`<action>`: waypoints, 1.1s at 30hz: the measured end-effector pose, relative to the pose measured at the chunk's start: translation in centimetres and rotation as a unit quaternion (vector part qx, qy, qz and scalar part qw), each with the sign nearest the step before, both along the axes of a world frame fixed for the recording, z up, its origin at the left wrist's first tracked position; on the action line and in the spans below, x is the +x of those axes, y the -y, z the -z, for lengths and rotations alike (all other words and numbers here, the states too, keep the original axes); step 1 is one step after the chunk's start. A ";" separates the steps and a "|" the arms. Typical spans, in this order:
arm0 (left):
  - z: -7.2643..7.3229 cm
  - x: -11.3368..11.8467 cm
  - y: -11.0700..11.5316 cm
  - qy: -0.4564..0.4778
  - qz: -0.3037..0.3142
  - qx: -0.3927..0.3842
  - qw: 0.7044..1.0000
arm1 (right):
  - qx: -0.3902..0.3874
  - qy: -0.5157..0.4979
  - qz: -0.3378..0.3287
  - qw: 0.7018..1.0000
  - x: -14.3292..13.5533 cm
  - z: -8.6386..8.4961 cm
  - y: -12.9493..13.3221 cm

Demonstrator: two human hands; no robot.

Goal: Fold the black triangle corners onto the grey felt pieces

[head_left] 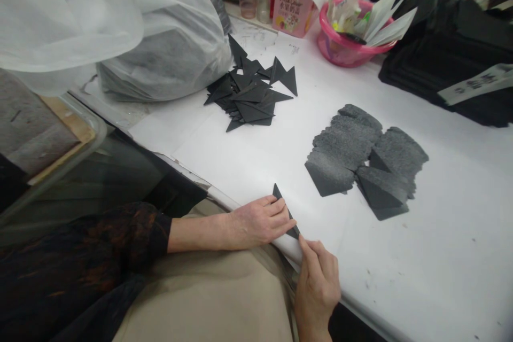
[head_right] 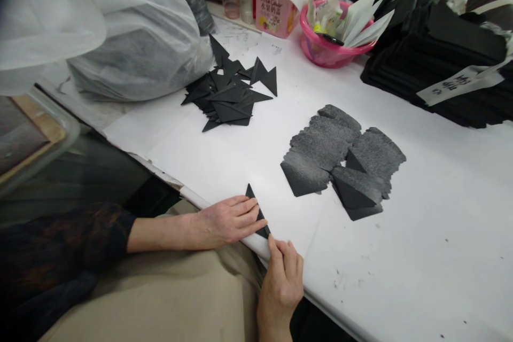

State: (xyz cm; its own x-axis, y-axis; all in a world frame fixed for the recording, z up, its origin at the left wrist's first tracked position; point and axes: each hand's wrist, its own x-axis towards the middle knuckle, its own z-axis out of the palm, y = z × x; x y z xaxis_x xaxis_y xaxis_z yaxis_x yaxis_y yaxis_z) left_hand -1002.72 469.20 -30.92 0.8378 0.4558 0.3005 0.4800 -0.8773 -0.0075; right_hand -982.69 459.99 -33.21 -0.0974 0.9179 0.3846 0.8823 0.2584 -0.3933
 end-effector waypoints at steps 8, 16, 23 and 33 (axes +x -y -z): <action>-0.2 0.3 -0.4 -0.013 0.034 -0.041 0.998 | 0.014 0.016 0.005 1.000 0.1 -0.2 0.0; -0.1 0.1 -0.3 -0.006 0.038 -0.033 0.999 | 0.031 0.033 0.030 0.999 -0.3 -0.4 -0.3; -0.1 0.2 -0.2 0.004 0.032 -0.030 0.999 | 0.036 0.030 0.024 0.999 0.0 -0.3 -0.2; -0.2 0.6 0.0 -0.024 0.042 -0.049 0.998 | 0.032 0.048 0.011 0.998 0.0 -0.2 -0.3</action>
